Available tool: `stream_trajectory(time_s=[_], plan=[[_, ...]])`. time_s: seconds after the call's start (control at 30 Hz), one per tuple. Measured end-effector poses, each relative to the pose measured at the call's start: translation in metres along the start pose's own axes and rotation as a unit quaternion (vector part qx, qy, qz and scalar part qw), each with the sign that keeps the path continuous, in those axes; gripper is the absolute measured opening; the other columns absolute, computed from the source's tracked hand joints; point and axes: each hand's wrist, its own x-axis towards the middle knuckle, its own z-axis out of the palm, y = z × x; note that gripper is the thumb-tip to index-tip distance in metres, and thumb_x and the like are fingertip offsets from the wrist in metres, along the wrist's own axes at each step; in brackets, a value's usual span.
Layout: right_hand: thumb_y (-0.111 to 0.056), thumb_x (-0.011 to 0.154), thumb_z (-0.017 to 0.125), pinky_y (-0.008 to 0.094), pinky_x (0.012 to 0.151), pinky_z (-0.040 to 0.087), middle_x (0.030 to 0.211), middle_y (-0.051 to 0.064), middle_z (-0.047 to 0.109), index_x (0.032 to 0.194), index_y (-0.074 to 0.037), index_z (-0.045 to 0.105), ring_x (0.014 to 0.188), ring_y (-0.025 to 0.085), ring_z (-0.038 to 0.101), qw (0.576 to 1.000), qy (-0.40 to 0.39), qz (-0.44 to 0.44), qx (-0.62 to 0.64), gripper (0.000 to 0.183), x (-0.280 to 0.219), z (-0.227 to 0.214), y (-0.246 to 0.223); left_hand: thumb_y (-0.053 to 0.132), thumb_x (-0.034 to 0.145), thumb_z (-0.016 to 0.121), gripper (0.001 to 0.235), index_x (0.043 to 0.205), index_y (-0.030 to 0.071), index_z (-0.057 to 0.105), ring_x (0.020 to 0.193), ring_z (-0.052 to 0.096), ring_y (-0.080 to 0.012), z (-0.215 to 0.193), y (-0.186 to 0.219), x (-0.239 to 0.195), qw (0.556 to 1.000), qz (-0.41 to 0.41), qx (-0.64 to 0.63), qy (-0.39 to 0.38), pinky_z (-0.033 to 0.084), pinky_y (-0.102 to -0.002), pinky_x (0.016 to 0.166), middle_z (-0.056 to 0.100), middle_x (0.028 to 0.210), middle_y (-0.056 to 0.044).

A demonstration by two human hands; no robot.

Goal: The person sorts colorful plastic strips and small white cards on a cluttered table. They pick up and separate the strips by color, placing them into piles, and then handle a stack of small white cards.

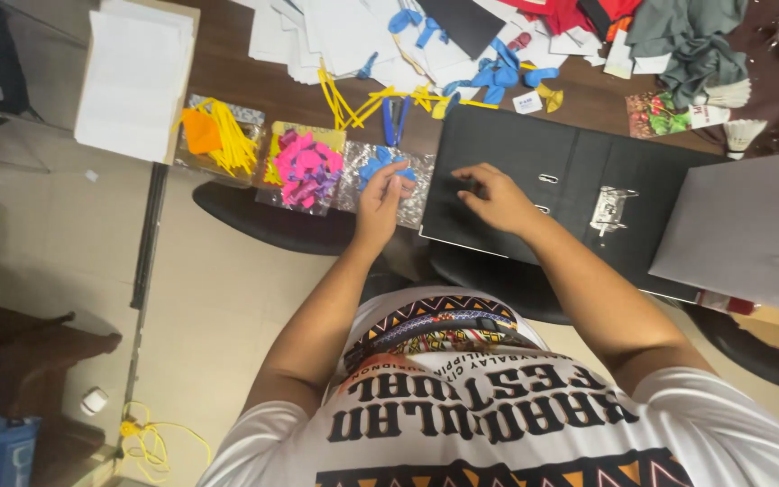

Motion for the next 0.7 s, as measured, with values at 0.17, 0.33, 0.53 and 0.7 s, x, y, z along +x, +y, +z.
stream_trajectory(time_s=[0.17,0.33,0.53,0.7], plan=[[-0.019,0.085,0.075,0.051,0.102,0.046,0.137,0.014,0.060,0.131,-0.007,0.064,0.125,0.039,0.052,0.977,0.016,-0.051,-0.204,0.049,0.080,0.045,0.011,0.016,0.111,0.050,0.030,0.135,0.000,0.060,0.090,0.063,-0.0111,-0.057,-0.001,0.017,0.999,-0.016,0.025,-0.028,0.053,-0.026,0.085,0.069,0.102,-0.007],[-0.026,0.083,0.072,0.060,0.105,0.042,0.152,0.007,0.049,0.145,-0.012,0.056,0.139,0.039,0.041,0.936,0.016,0.064,-0.347,0.065,0.161,0.079,0.046,0.016,0.109,0.051,0.030,0.133,0.001,0.059,0.089,0.065,-0.0110,-0.112,0.002,0.036,0.997,-0.044,0.018,-0.067,0.054,-0.026,0.083,0.070,0.103,-0.006],[-0.019,0.077,0.068,0.060,0.106,0.034,0.163,0.004,0.036,0.147,-0.011,0.053,0.140,0.037,0.034,0.883,0.029,0.106,-0.457,0.071,0.195,0.097,0.095,0.015,0.107,0.053,0.029,0.133,0.004,0.061,0.090,0.065,-0.0100,-0.151,0.012,0.039,0.988,-0.101,0.082,-0.086,0.052,-0.026,0.079,0.073,0.102,-0.005],[-0.019,0.083,0.065,0.060,0.109,0.032,0.153,0.004,0.048,0.142,-0.012,0.060,0.136,0.035,0.038,0.880,0.008,0.128,-0.458,0.059,0.206,0.092,0.105,0.015,0.108,0.053,0.028,0.133,0.004,0.061,0.091,0.067,-0.0104,-0.157,0.004,0.040,0.991,-0.082,0.076,-0.079,0.053,-0.026,0.086,0.073,0.102,-0.006]])
